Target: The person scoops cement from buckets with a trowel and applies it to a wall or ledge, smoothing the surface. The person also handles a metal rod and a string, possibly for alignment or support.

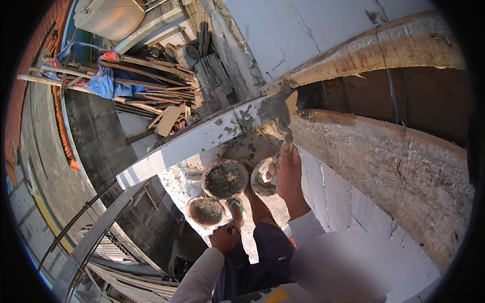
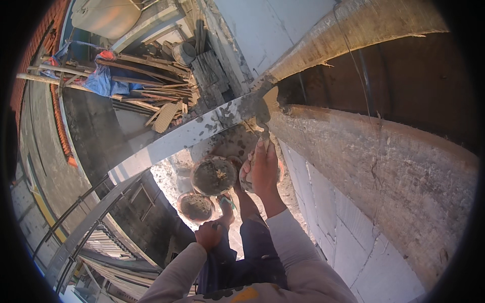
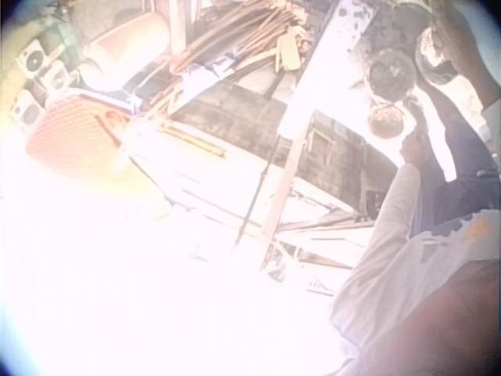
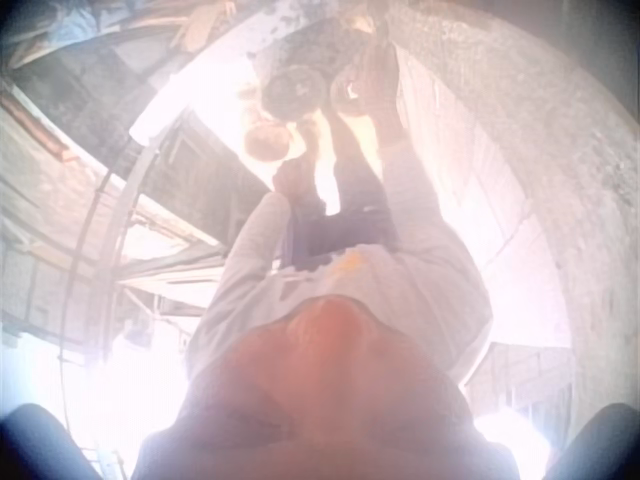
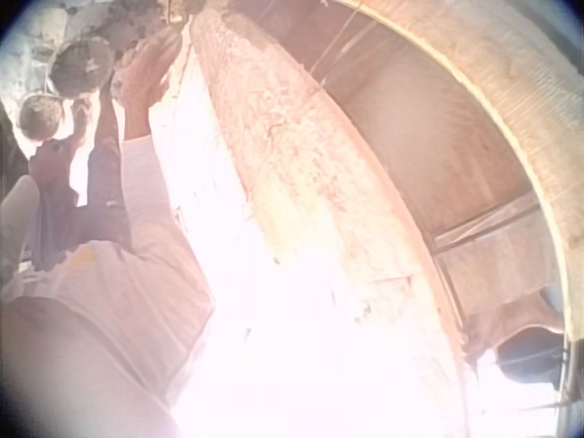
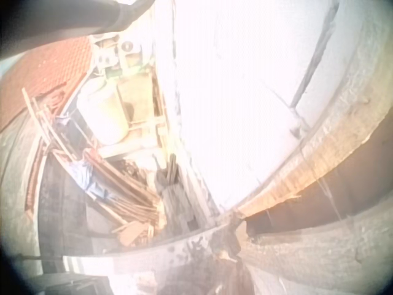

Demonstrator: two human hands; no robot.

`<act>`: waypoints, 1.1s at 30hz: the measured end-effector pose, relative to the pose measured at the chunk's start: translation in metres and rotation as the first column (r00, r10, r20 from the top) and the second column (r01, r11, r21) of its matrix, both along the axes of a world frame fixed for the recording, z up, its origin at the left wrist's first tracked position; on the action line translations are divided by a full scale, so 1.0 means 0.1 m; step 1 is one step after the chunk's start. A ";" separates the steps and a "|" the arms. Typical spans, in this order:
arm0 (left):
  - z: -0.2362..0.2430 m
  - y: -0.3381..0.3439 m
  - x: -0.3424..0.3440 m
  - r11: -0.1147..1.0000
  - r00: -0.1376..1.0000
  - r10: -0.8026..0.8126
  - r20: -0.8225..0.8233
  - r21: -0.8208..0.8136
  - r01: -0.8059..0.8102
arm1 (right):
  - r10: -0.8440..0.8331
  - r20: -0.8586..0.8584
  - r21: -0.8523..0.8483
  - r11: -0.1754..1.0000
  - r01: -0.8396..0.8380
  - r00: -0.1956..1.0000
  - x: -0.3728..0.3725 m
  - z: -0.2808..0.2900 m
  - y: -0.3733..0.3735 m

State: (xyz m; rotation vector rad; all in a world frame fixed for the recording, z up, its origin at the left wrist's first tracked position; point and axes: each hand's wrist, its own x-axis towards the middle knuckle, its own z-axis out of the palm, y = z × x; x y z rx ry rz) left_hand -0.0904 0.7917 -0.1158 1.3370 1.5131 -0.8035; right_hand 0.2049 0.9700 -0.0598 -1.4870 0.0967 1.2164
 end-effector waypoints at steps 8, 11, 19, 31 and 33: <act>0.06 -0.04 -0.02 1.000 1.000 0.004 0.013 0.020 -0.004 | 0.225 -0.013 -0.162 0.961 -0.224 0.974 0.44 -0.07 -0.17; 0.06 -0.08 -0.04 0.999 1.000 0.010 0.016 0.045 -0.011 | 0.009 0.049 -0.181 0.983 0.000 0.999 0.34 0.00 -0.05; 0.08 -0.21 -0.16 0.999 0.999 0.039 0.007 -0.003 -0.039 | 0.258 0.203 -0.186 0.957 -0.221 0.945 0.16 -0.25 -0.20; 0.12 -0.60 -0.43 0.983 0.983 0.172 0.068 0.050 -0.175 | 0.558 0.243 -0.316 0.819 -0.479 0.794 0.11 -0.39 -0.49; 0.10 -0.70 -0.51 0.979 0.977 0.197 0.077 0.035 -0.200 | 0.519 0.363 -0.443 0.827 -0.347 0.774 0.13 -0.39 -0.51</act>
